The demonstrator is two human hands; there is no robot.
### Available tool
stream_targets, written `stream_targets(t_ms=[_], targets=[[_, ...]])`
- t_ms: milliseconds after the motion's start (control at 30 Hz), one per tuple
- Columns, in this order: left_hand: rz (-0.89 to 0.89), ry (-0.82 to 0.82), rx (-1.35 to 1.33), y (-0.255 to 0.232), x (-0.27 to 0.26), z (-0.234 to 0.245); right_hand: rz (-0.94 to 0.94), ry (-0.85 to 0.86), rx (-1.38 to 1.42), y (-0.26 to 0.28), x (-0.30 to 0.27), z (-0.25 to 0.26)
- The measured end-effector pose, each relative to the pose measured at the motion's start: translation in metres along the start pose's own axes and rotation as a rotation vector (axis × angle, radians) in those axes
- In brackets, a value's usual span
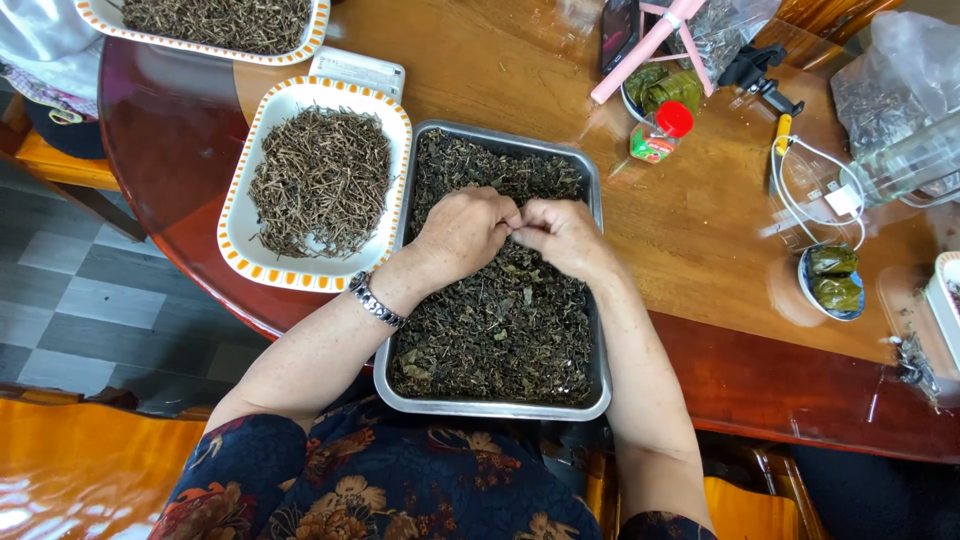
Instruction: Manually sorting dried tea leaves by picking out stems and debris from a metal tray and placing them into plastic containers.
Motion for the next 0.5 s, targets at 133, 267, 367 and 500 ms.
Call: stream_targets(t_ms=[133, 267, 367, 500], targets=[[0.005, -0.024, -0.021, 0.002, 0.003, 0.005, 0.068, -0.048, 0.063, -0.017, 0.003, 0.007], [-0.015, -0.108, 0.013, 0.008, 0.003, 0.008, 0.121, -0.139, 0.093, -0.02, -0.002, 0.011], [0.01, -0.107, 0.069, 0.016, 0.004, 0.003, 0.097, -0.079, 0.069, -0.001, -0.004, 0.009], [0.04, -0.104, 0.169, 0.017, 0.002, 0.001, 0.075, 0.017, -0.073, 0.034, -0.013, 0.008]])
Point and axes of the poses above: each hand's wrist, its own x-axis towards the middle knuckle, its own z-axis out of the back of the hand, y = z × x, the point moved 1 cm from there along x, towards the middle knuckle, and after that the axes turned 4 degrees about -x, right-handed, at the moved point
